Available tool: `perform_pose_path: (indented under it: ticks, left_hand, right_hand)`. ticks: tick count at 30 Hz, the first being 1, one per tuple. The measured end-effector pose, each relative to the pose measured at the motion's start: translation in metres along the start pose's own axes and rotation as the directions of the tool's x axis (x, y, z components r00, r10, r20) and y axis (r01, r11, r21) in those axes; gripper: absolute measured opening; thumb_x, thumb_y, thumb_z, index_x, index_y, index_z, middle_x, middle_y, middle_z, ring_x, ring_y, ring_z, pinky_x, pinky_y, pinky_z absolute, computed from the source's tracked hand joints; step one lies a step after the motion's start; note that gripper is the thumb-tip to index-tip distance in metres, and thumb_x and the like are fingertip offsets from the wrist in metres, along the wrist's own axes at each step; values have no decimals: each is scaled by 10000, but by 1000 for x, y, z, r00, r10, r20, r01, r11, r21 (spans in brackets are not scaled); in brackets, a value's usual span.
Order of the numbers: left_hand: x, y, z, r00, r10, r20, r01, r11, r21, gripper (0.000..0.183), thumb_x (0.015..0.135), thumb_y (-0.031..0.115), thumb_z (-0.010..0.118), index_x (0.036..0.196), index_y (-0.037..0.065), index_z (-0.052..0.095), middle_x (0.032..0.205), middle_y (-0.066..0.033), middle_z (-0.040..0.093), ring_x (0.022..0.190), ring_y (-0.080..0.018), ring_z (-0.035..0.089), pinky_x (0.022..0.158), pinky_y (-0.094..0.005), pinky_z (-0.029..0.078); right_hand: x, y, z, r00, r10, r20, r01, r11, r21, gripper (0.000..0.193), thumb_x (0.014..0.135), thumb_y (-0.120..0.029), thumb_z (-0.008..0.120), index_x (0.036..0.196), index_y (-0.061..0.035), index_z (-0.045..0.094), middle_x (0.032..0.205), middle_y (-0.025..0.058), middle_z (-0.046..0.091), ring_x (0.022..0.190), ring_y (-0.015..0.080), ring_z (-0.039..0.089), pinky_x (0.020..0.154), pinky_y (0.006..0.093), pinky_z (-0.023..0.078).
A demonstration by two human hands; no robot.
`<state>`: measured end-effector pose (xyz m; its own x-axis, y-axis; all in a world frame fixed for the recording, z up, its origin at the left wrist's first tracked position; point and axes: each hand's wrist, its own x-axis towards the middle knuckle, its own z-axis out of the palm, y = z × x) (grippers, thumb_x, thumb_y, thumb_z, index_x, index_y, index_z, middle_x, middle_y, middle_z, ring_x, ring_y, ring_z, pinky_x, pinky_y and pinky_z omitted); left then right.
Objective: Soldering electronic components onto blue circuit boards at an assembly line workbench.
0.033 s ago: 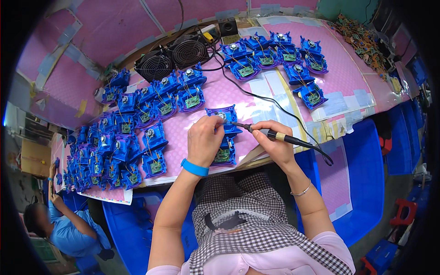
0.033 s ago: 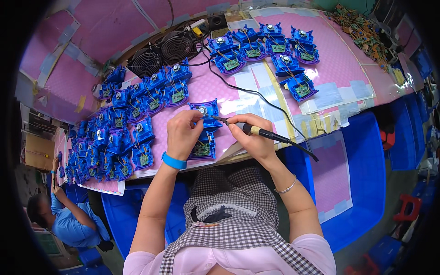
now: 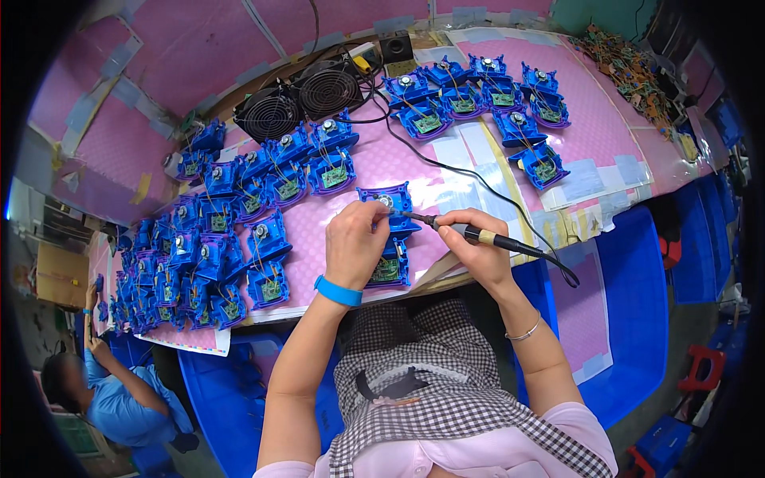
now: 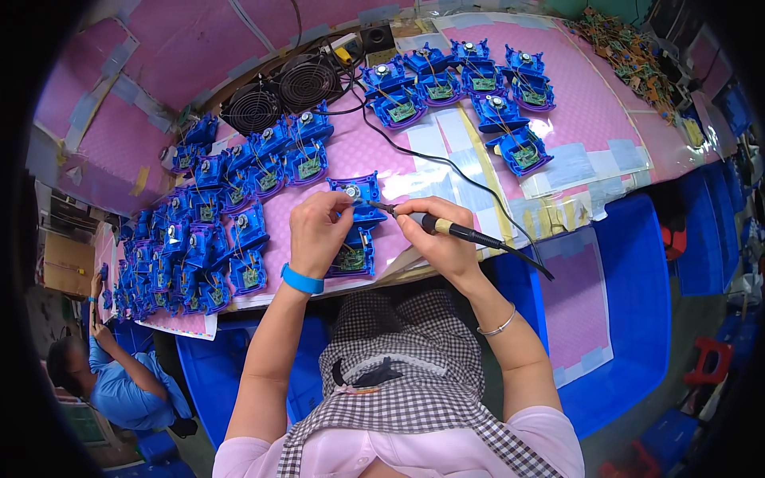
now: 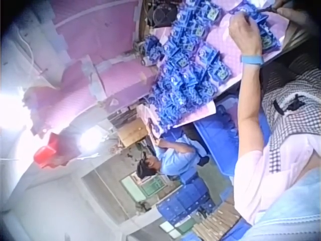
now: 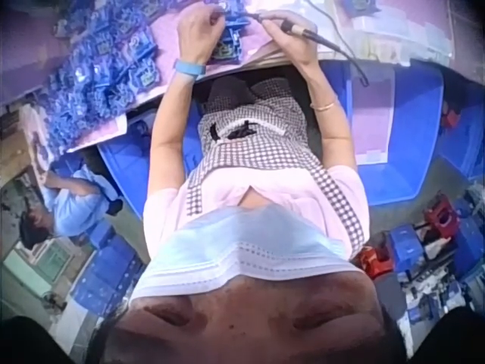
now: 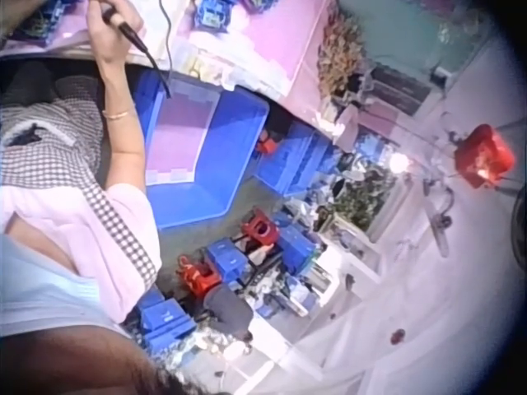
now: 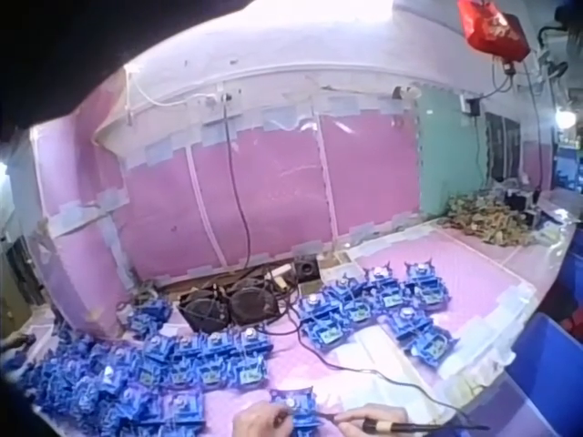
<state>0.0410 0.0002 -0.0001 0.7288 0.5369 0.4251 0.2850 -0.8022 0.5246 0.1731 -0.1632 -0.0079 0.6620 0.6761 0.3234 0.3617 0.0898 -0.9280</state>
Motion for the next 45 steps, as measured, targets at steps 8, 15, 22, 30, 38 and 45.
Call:
perform_pose_path:
  ticks: [8, 15, 22, 30, 38, 45]
  left_hand:
    - [-35, -40, -33, 828, -523, -202, 366, 778, -511, 200, 869, 114, 695, 1013, -24, 703, 838, 25, 636, 687, -26, 511, 616, -172, 415]
    - [-32, -53, -4, 794, -607, 28, 515, 648, -560, 270, 805, 212, 748, 933, -25, 726, 678, -10, 629, 577, -54, 455, 507, -244, 375]
    - [-23, -5, -27, 883, -463, -72, 405, 832, -379, 199, 832, 131, 732, 976, -4, 714, 811, 11, 666, 639, -27, 484, 562, -190, 373]
    - [-7, 1, -12, 927, -369, 64, 365, 854, -371, 159, 801, 96, 732, 930, 4, 716, 812, -36, 693, 701, -84, 603, 631, -228, 465]
    - [-3, 3, -4, 990, -115, 83, 118, 992, -35, 119, 781, 117, 706, 842, 17, 729, 810, -129, 706, 715, -234, 658, 656, -329, 505]
    - [-4, 2, -1, 988, -126, 85, 129, 991, -38, 121, 782, 121, 704, 846, 21, 733, 822, -128, 707, 713, -237, 656, 663, -332, 508]
  right_hand:
    - [1, -1, -8, 999, -43, -25, 44, 998, 54, 145, 804, -59, 688, 926, 18, 699, 806, 68, 685, 696, 99, 585, 620, 234, 446]
    - [5, -5, -3, 1000, -9, 8, 8, 997, 81, 139, 812, -58, 683, 925, 22, 696, 822, 74, 689, 716, 97, 593, 628, 237, 451]
    - [3, -2, -3, 999, -53, -12, 54, 998, 20, 129, 778, -67, 692, 882, 6, 711, 784, 77, 678, 658, 111, 573, 596, 245, 432]
    - [1, 1, -1, 998, -68, -8, 68, 997, 36, 138, 776, -73, 685, 885, 6, 712, 755, 71, 667, 629, 108, 546, 575, 251, 412]
    - [1, -1, -1, 999, -36, -15, 37, 998, 41, 137, 781, -74, 686, 891, 4, 712, 751, 66, 663, 625, 100, 539, 569, 246, 405]
    - [0, -2, 0, 999, -37, -10, 37, 998, 46, 139, 788, -79, 692, 900, 1, 713, 763, 71, 668, 643, 101, 553, 574, 243, 412]
